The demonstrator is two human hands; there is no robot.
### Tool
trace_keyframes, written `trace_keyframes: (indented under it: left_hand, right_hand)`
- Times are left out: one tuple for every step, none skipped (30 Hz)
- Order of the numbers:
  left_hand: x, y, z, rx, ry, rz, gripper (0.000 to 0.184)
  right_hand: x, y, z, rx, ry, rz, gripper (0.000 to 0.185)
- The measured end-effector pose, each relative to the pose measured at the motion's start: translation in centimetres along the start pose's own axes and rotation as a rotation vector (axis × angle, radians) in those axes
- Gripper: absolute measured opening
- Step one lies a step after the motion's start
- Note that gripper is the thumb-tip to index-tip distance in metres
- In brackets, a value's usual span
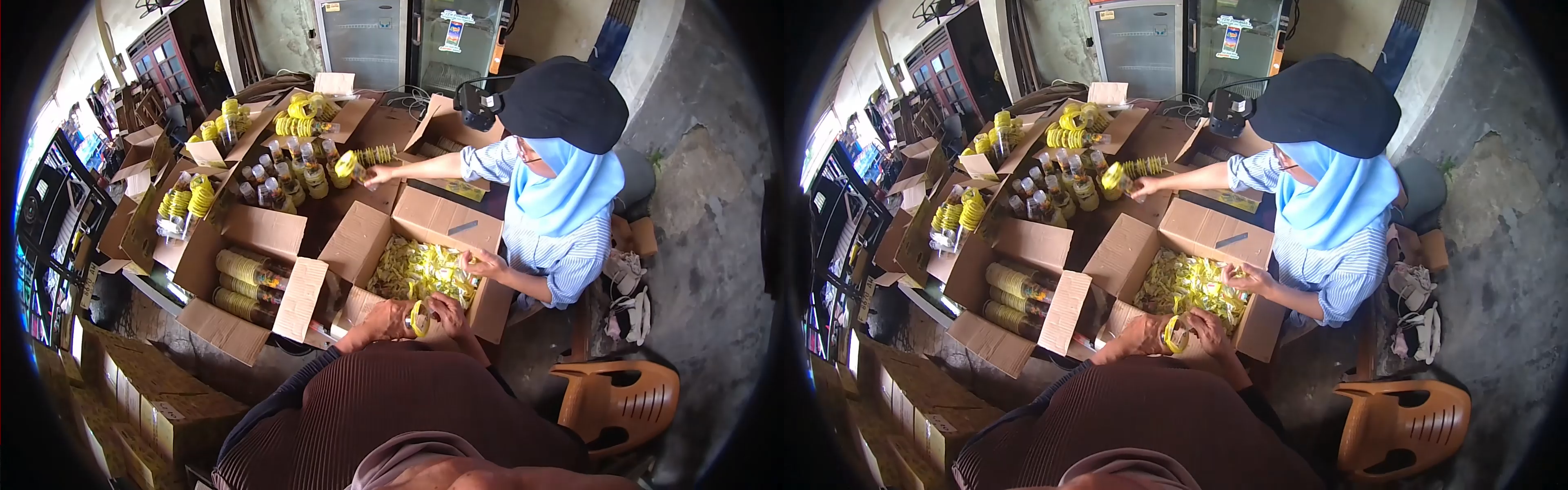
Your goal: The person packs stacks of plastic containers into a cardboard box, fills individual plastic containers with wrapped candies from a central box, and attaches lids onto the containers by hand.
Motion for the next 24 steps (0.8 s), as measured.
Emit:
trace_keyframes:
  left_hand:
    - [-0.1,0.1,-0.2,-0.107,0.049,0.008,0.051]
    - [-0.1,0.0,0.0,-0.102,0.050,0.011,0.051]
    - [-0.1,-0.2,0.3,-0.110,0.011,-0.059,0.053]
    - [0.1,-0.5,0.5,-0.113,-0.024,-0.123,0.055]
    - [0.0,-1.0,1.1,-0.156,-0.038,-0.118,0.059]
    - [0.1,-0.9,1.2,-0.171,-0.028,-0.122,0.064]
    - [0.1,-0.4,0.8,-0.189,-0.012,-0.112,0.068]
    - [0.0,-0.2,0.4,-0.208,0.000,-0.103,0.071]
    - [0.2,-0.7,0.9,-0.221,-0.030,-0.155,0.072]
    - [0.3,-0.7,0.9,-0.260,0.014,-0.108,0.072]
    - [0.3,-0.6,0.6,-0.251,0.016,-0.107,0.069]
    - [0.2,-0.6,0.5,-0.244,0.023,-0.106,0.066]
    - [0.1,-0.7,0.6,-0.239,0.027,-0.095,0.066]
    - [0.0,-0.7,0.5,-0.243,-0.016,-0.129,0.063]
    - [0.1,-0.7,0.3,-0.249,-0.059,-0.166,0.060]
    - [0.2,-0.6,0.2,-0.247,-0.054,-0.162,0.060]
    - [0.2,-0.3,-0.1,-0.252,-0.085,-0.193,0.050]
    - [0.0,-0.2,-0.3,-0.257,-0.120,-0.227,0.041]
    - [0.2,-1.0,0.9,-0.259,-0.144,-0.289,0.038]
    - [0.6,-0.2,0.0,-0.223,0.003,-0.262,0.043]
    - [0.8,1.0,-0.7,-0.239,0.025,-0.271,0.044]
    - [1.0,2.2,-1.1,-0.257,0.047,-0.279,0.045]
    - [1.3,3.2,-1.3,-0.228,0.071,-0.350,0.047]
    - [1.7,3.5,-0.7,-0.279,0.128,-0.376,0.047]
  right_hand:
    - [-0.2,0.1,-0.3,0.009,0.049,0.006,0.022]
    - [0.0,0.2,-0.7,0.010,0.043,0.004,0.022]
    - [0.1,-0.1,0.7,-0.059,-0.019,-0.040,0.022]
    - [0.3,-0.2,1.4,-0.130,-0.088,-0.088,0.021]
    - [0.1,-0.3,0.3,-0.221,-0.185,-0.069,0.024]
    - [0.1,-0.4,0.2,-0.245,-0.197,-0.083,0.021]
    - [-0.1,-0.4,-0.6,-0.244,-0.185,-0.082,0.020]
    - [-0.2,-0.4,-1.3,-0.241,-0.171,-0.083,0.018]
    - [-0.1,-0.4,-0.7,-0.224,-0.188,-0.093,0.019]
    - [0.0,-0.7,-0.5,-0.212,-0.203,-0.154,0.021]
    - [-0.1,-0.7,-0.7,-0.183,-0.196,-0.159,0.022]
    - [-0.2,-0.8,-0.7,-0.157,-0.189,-0.160,0.024]
    - [-0.1,-0.8,-0.5,-0.120,-0.184,-0.184,0.028]
    - [-0.1,-1.0,-0.8,-0.126,-0.198,-0.180,0.028]
    - [0.0,-1.1,-0.9,-0.122,-0.201,-0.182,0.026]
    - [-0.1,-1.0,-1.0,-0.116,-0.199,-0.187,0.025]
    - [-0.1,-0.9,-1.3,-0.088,-0.297,-0.173,0.025]
    - [-0.1,-1.0,-2.3,-0.086,-0.297,-0.177,0.025]
    - [-0.5,-0.6,-3.5,0.115,-0.003,-0.368,0.026]
    - [-0.8,0.0,-5.3,0.318,0.294,-0.554,0.028]
    - [-1.6,2.5,-10.7,0.172,-0.090,-0.504,0.031]
    - [-1.9,3.8,-6.6,-0.316,-0.002,-0.495,0.032]
    - [-1.3,4.1,-5.5,-0.234,-0.084,-0.446,0.031]
    - [-0.6,4.2,-5.3,-0.154,-0.175,-0.393,0.030]
Point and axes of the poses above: each hand's wrist, its own x-axis away from the middle knuckle, its own y-axis out of the back of the hand, z = x × y, the point moved 3 cm from there along -x, towards the middle knuckle, and after that the axes turned 4 degrees about -z, right-handed, at the moved point
